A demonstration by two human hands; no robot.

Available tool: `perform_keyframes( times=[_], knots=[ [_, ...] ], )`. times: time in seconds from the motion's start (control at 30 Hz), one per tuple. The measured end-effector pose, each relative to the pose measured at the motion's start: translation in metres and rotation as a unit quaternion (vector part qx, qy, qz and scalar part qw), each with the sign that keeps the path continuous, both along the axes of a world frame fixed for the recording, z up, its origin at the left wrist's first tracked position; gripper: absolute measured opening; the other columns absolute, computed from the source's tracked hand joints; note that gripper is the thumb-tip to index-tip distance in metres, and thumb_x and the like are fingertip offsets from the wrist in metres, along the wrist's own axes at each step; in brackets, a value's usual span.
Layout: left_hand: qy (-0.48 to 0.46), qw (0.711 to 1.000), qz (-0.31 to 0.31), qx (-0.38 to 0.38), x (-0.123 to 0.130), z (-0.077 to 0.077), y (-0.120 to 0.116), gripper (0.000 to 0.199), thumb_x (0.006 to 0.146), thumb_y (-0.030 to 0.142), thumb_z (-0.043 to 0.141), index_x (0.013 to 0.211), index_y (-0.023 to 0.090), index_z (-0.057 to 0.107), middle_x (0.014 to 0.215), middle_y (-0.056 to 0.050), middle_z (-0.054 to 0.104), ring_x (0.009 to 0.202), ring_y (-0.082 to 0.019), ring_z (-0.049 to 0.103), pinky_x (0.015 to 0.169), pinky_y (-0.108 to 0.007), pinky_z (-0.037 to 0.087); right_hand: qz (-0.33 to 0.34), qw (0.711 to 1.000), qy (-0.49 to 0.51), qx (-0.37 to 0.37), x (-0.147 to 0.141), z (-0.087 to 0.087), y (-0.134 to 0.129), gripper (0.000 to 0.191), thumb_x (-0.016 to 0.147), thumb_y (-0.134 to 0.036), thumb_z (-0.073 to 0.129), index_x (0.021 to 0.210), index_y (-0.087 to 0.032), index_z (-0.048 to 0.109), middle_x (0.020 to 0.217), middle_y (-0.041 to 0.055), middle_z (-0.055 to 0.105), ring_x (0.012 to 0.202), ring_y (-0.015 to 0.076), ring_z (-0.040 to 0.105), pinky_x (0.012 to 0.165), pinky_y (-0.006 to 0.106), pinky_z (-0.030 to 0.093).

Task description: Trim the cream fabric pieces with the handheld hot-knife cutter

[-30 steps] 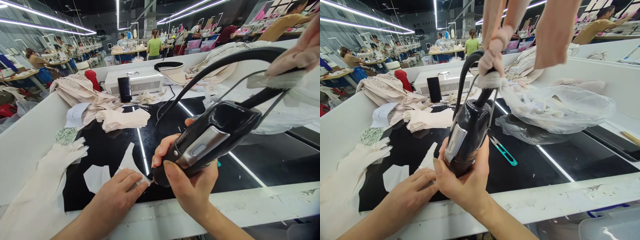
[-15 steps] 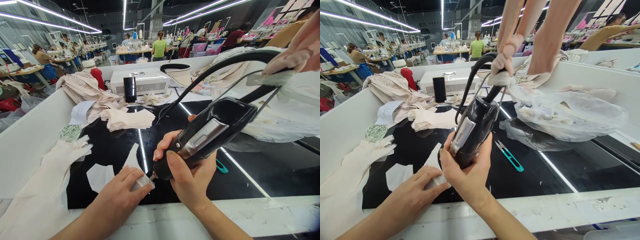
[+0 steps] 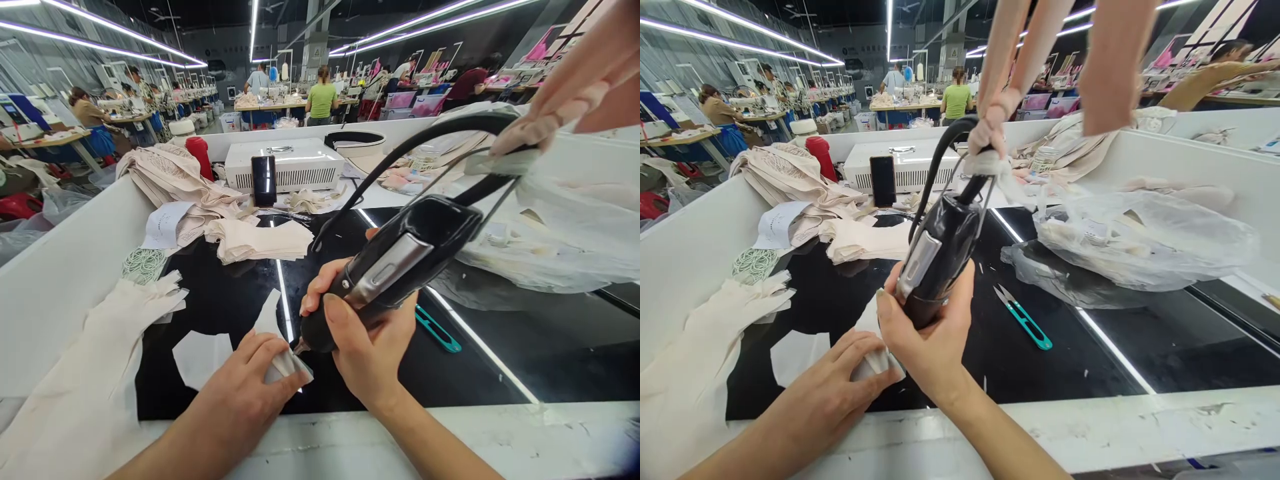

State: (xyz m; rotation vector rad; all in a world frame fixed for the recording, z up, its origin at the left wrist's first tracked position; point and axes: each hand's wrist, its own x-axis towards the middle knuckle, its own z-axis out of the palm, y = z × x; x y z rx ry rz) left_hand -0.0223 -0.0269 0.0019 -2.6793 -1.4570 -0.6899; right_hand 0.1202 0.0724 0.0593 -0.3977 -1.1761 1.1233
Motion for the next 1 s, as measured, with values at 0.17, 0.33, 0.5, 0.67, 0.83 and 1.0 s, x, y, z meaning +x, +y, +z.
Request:
perform_keyframes(
  times=[0.17,0.33,0.5,0.67,0.83,1.0],
  knots=[
    [0.044,0.998,0.02,0.032,0.008,-0.003,-0.01,0.032,0.103,0.013,0.052,0.132,0.018,0.063,0.127,-0.018,0.064,0.122,-0.033,0.064,0.097,-0.054,0.063,-0.002,1.0,-0.016,-0.007,0.002,0.0,-0.006,0.039,0.087,-0.031,0.078,0.113,-0.029,0.049,0.081,-0.0052,0.065,0.058,0.0114,0.063,0.053,0.025,0.06],
    [0.07,0.997,0.018,0.016,0.006,0.0,-0.016,0.033,0.107,0.026,0.055,0.136,0.01,0.059,0.128,-0.018,0.069,0.123,-0.031,0.066,0.103,-0.048,0.062,-0.012,0.999,-0.018,-0.024,0.006,0.0,-0.011,0.058,0.084,-0.036,0.083,0.128,-0.03,0.047,0.081,-0.0034,0.062,0.057,0.0134,0.062,0.05,0.028,0.06],
    [0.077,0.997,0.033,-0.002,-0.012,0.003,-0.009,0.027,0.11,0.024,0.049,0.13,0.012,0.06,0.13,-0.017,0.069,0.124,-0.032,0.067,0.104,-0.054,0.06,-0.009,1.0,-0.017,-0.016,0.008,-0.002,-0.012,0.059,0.086,-0.036,0.083,0.131,-0.031,0.045,0.082,-0.0033,0.062,0.058,0.0143,0.064,0.053,0.029,0.061],
    [0.054,0.998,0.026,-0.025,-0.022,0.003,-0.006,0.028,0.11,0.023,0.048,0.135,0.016,0.059,0.134,-0.016,0.065,0.125,-0.029,0.066,0.109,-0.056,0.057,-0.013,1.0,-0.021,-0.004,0.009,-0.001,-0.012,0.053,0.087,-0.037,0.082,0.128,-0.031,0.049,0.083,-0.0029,0.061,0.058,0.0138,0.063,0.052,0.028,0.06],
    [0.04,0.998,0.039,-0.027,-0.018,-0.004,-0.007,0.031,0.106,0.02,0.056,0.137,0.019,0.058,0.136,-0.015,0.063,0.128,-0.029,0.064,0.112,-0.057,0.053,-0.007,1.0,-0.026,0.01,0.009,0.002,-0.012,0.044,0.088,-0.038,0.083,0.118,-0.032,0.051,0.08,-0.0036,0.063,0.058,0.0148,0.063,0.051,0.028,0.058],
    [0.065,0.997,0.038,-0.015,-0.016,-0.01,-0.009,0.033,0.105,0.018,0.06,0.137,0.024,0.059,0.141,-0.016,0.06,0.131,-0.03,0.063,0.109,-0.06,0.054,0.007,0.999,-0.022,0.025,0.013,-0.003,-0.01,0.031,0.091,-0.032,0.08,0.108,-0.031,0.055,0.084,-0.0031,0.064,0.061,0.0151,0.065,0.051,0.029,0.059]
  ],
)
